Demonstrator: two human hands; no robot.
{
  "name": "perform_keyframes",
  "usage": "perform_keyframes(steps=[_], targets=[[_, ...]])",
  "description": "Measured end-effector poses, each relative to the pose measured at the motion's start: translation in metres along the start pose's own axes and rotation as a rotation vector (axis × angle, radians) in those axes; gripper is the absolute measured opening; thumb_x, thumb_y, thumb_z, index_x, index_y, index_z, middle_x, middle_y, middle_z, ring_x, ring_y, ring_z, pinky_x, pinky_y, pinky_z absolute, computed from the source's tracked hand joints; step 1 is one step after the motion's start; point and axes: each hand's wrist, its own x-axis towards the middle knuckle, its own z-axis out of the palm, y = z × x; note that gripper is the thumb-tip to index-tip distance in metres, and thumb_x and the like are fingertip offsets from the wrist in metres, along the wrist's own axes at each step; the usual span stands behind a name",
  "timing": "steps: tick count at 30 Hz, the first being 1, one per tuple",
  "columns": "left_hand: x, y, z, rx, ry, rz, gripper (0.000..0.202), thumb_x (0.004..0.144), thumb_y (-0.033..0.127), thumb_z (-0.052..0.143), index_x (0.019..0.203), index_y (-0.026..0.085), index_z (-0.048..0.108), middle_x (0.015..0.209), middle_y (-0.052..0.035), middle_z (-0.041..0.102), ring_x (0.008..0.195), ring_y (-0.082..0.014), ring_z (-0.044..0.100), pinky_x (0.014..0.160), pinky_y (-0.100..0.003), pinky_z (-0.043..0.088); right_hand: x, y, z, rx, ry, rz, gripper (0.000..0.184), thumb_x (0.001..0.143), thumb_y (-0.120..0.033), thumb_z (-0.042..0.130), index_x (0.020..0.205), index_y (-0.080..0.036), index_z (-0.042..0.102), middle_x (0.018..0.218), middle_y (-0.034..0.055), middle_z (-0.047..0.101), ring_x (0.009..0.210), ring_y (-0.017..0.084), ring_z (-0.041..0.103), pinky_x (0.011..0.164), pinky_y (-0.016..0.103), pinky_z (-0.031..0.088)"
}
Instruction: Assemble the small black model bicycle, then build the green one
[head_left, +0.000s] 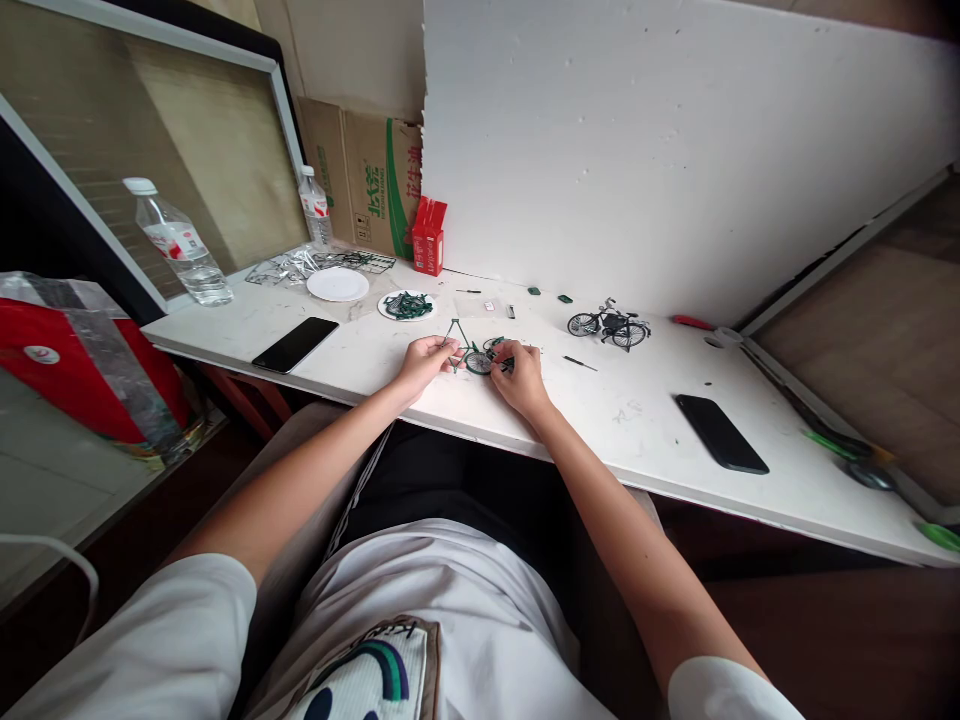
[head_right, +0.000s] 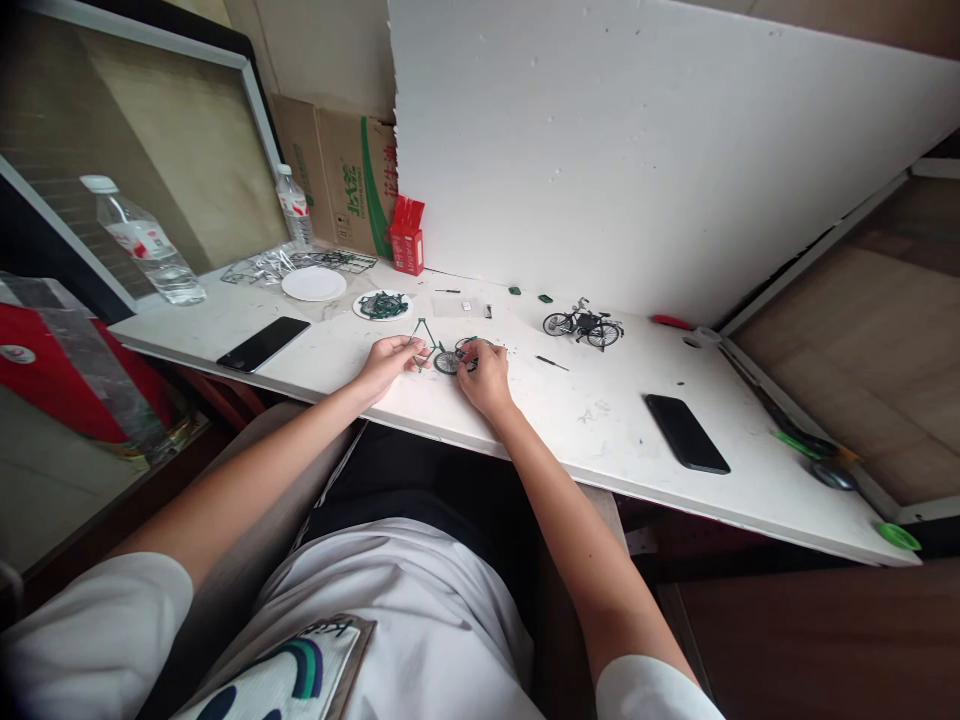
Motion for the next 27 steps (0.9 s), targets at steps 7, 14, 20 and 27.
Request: perform_keyframes(steps=[7, 14, 20, 27], targets=[[0.002, -0.003, -0.002, -0.004, -0.029, -0.017, 0.022, 0.085, 0.029, 0.079, 0.096, 0.011, 0.073, 0.096, -0.0121, 0.08, 0.075, -0.0164, 0.076, 0.068, -0.025, 0.052, 0.001, 0.0, 0.001, -0.009, -0.004, -0.047, 0.017, 0.091, -0.02, 0.063, 0.106, -0.022, 0.068, 0.103, 0.0068, 0.078, 0.112, 0.031, 0.061, 0.107, 0.048, 0.042], [-0.003, 0.002, 0.0, 0.018, -0.157, -0.003, 0.025, 0.084, 0.029, 0.08, 0.099, 0.011, 0.072, 0.095, -0.0117, 0.079, 0.072, -0.0166, 0.075, 0.066, -0.026, 0.052, 0.001, -0.012, -0.004, 0.086, -0.031, -0.119, 0.041, 0.111, -0.048, 0.042, 0.114, -0.024, 0.075, 0.117, 0.0073, 0.079, 0.121, 0.032, 0.058, 0.114, 0.05, 0.038], [-0.004, 0.001, 0.001, 0.083, -0.229, 0.026, 0.034, 0.084, 0.037, 0.083, 0.104, 0.012, 0.072, 0.095, -0.0109, 0.078, 0.074, -0.0181, 0.077, 0.066, -0.027, 0.053, 0.0, -0.011, -0.003, 0.121, -0.052, -0.165, 0.038, 0.108, -0.053, 0.05, 0.102, -0.023, 0.074, 0.103, 0.0088, 0.077, 0.112, 0.031, 0.057, 0.106, 0.046, 0.045], [-0.007, -0.002, 0.002, 0.164, -0.25, 0.132, 0.052, 0.086, 0.064, 0.078, 0.098, 0.013, 0.075, 0.092, -0.0099, 0.077, 0.065, -0.015, 0.071, 0.062, -0.027, 0.05, -0.002, -0.019, -0.006, 0.102, -0.108, -0.181, 0.031, 0.108, -0.047, 0.049, 0.096, -0.024, 0.067, 0.1, 0.0091, 0.073, 0.107, 0.029, 0.059, 0.101, 0.044, 0.047]])
